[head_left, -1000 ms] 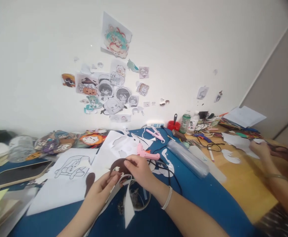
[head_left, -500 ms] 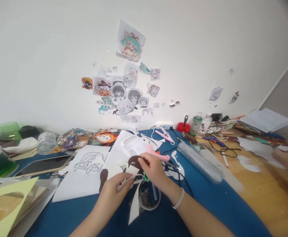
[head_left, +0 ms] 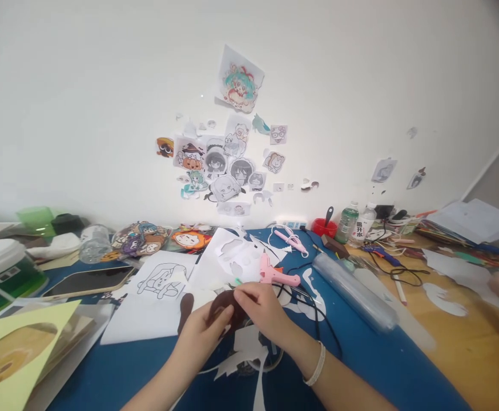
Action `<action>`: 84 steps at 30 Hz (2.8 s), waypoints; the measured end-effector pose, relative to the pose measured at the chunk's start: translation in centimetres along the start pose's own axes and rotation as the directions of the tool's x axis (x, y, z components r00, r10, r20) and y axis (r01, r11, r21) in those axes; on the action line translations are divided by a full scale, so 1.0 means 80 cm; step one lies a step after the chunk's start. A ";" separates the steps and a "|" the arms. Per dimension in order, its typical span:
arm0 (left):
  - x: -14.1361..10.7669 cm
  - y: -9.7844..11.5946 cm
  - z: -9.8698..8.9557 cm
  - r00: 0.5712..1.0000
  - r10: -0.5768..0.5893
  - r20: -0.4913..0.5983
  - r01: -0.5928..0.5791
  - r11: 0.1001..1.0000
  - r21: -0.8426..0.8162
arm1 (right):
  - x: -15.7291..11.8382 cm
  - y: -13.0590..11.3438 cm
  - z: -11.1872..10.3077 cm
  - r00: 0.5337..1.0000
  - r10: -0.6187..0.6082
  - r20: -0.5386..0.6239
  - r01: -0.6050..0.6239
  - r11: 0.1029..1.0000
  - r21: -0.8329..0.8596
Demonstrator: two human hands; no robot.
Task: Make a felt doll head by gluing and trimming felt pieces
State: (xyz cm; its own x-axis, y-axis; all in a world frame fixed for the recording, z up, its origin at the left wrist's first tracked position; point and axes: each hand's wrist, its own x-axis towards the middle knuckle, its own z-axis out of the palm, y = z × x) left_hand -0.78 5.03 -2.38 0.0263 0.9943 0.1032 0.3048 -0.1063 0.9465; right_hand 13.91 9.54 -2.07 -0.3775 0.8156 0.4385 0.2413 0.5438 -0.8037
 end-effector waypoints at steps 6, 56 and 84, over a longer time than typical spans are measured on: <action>-0.005 0.008 -0.003 0.997 0.010 -0.077 -0.001 0.993 0.115 | -0.004 0.000 -0.003 0.980 -0.199 -0.018 0.176 0.904 -0.389; -0.016 0.036 -0.015 0.984 -0.136 -0.117 0.101 0.959 -0.265 | 0.009 0.008 -0.036 0.980 0.028 -0.196 -0.042 0.997 -0.064; -0.004 0.011 -0.003 0.985 -0.169 -0.029 0.150 0.933 -0.328 | -0.012 -0.001 0.000 0.890 -0.455 -0.023 0.363 0.739 -0.568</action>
State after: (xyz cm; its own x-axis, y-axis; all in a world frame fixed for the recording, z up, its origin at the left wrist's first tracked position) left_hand -0.74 4.65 -1.54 -0.0534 0.9974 -0.0488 -0.0236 0.0476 0.9986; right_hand 14.25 8.69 -2.41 -0.4253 0.4835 0.7651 0.5495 0.8096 -0.2062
